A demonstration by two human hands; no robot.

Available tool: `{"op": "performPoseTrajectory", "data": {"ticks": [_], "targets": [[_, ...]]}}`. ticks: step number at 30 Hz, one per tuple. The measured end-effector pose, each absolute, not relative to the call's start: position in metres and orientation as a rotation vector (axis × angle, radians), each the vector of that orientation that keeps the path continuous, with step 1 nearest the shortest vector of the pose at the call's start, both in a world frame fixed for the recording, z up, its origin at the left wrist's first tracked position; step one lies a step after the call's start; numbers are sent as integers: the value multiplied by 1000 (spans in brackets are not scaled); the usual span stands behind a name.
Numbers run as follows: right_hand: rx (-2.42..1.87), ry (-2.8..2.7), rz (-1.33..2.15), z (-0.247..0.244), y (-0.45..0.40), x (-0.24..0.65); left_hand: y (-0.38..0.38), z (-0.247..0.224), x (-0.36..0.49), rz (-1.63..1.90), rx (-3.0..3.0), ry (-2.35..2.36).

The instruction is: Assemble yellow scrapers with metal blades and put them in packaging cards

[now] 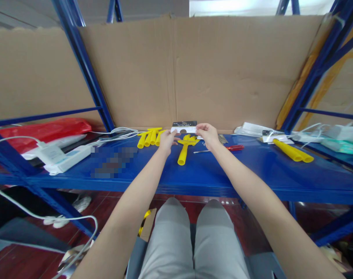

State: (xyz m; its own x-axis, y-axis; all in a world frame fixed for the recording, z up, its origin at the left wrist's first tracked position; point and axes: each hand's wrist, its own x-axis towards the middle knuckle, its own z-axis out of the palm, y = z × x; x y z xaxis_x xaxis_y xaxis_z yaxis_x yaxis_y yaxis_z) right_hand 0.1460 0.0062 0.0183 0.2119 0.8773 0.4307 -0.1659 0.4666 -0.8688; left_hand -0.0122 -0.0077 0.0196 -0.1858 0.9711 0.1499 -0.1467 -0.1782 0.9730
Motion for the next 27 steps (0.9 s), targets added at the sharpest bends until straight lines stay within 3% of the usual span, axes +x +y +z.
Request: {"op": "performPoseTrajectory", "data": {"ticks": [10,19,27], "targets": [[-798,-1031,1027,18,11,150,-9,20,-14,1561,1022,974],[-915,-1123,816,16,11,153,-7,19,-14,1546,1057,968],[-850,-1122,1018,17,10,151,-9,18,-14,1518,1137,952]]}}
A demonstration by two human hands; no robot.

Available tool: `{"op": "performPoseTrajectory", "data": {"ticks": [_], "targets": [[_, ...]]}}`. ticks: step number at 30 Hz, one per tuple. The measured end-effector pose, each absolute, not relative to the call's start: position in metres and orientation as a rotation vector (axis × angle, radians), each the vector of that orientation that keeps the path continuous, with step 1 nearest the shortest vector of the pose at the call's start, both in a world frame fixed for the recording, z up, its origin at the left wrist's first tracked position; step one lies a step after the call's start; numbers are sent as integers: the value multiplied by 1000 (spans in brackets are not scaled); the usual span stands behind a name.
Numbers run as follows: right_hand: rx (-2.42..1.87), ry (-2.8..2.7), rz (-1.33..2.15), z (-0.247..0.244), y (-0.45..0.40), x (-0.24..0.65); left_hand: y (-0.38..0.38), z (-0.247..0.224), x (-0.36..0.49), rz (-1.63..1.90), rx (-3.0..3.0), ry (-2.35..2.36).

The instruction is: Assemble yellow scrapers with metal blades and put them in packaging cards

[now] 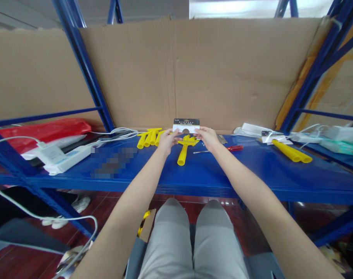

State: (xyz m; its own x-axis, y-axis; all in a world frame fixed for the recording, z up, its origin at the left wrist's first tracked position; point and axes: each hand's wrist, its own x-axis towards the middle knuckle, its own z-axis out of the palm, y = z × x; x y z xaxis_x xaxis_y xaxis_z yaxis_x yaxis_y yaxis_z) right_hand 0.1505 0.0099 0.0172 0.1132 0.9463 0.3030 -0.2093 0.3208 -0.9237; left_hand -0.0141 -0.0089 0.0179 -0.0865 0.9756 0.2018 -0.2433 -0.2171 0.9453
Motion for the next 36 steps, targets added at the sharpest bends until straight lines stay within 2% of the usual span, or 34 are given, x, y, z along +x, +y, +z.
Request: {"op": "performPoseTrajectory", "data": {"ticks": [7,9,14,23,30,36], "targets": [[-849,-972,977,20,11,154,-4,17,-17,1587,1272,1293],[-843,-898,976,22,10,157,-3,13,-18,1460,1490,1457],[-834,-805,994,24,9,162,-5,5,-18,889,1969,1613],[-867,-791,1000,23,9,160,-11,6,-15,656,2057,1722],[-865,-829,1006,24,7,161,-23,19,-11,816,1710,1577],[-868,-796,1025,28,-1,161,-14,22,-13,1252,1283,1481]]}}
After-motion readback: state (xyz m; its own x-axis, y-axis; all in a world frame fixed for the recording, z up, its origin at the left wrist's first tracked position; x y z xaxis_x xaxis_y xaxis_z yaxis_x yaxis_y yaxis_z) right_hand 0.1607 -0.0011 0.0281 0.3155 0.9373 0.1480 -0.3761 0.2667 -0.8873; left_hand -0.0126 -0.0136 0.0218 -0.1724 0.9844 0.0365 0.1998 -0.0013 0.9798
